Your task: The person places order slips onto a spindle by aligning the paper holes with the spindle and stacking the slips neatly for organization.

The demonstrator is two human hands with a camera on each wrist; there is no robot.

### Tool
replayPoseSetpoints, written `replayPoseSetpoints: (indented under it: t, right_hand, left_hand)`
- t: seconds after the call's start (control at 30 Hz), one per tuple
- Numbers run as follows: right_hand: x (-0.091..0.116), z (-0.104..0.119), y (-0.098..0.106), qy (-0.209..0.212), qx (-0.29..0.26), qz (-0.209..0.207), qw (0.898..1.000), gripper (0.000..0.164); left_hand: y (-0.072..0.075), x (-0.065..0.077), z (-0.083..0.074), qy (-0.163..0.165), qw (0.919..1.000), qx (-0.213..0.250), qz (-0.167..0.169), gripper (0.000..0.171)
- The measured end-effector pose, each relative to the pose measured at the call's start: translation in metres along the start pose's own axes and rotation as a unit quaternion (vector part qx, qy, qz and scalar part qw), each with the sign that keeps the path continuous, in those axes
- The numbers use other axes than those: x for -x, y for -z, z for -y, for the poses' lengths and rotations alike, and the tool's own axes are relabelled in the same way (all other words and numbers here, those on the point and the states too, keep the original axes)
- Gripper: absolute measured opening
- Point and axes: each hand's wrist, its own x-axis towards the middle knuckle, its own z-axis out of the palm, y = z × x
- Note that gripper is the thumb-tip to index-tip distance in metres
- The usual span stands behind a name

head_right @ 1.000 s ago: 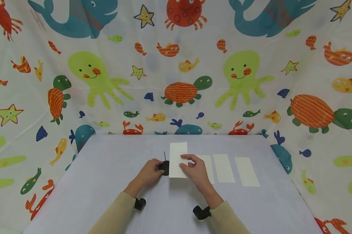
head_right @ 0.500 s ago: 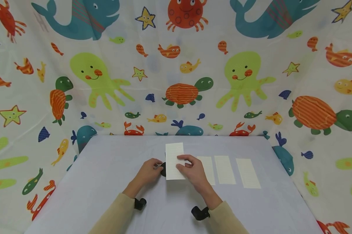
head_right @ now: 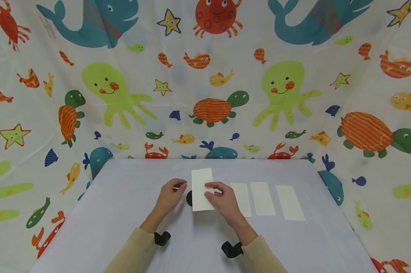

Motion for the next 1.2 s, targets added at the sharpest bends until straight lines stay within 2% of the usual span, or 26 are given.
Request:
replayPoseSetpoints:
  t: [0.1,0.23,0.5,0.67,0.83,1.2]
  right_hand:
    - [0.0,0.0,-0.001,-0.003,-0.001,0.002,1.0,0.029]
    - [-0.001,-0.001,-0.002,-0.005,0.001,0.001,1.0,0.028]
    - [-0.002,-0.003,-0.005,-0.006,0.022,-0.002,1.0,0.027]
    - [0.0,-0.003,-0.007,-0.007,0.027,0.001,1.0,0.025]
    - [0.002,-0.002,-0.008,-0.007,0.031,0.003,0.999,0.024]
    - [0.008,0.001,-0.006,-0.022,0.037,-0.019,0.999,0.013]
  left_hand:
    - [0.001,-0.002,-0.005,-0.005,0.9994,0.03,-0.014,0.022]
    - [0.003,-0.007,-0.012,0.001,0.9984,0.056,-0.011,0.027]
    - [0.002,-0.019,-0.03,0.059,0.9922,0.109,0.014,0.034]
    - [0.002,-0.025,-0.038,0.091,0.9891,0.11,0.034,0.032]
    - [0.002,-0.03,-0.041,0.113,0.9875,0.104,0.036,0.028]
    - [0.001,-0.031,-0.04,0.117,0.9873,0.101,0.039,0.025]
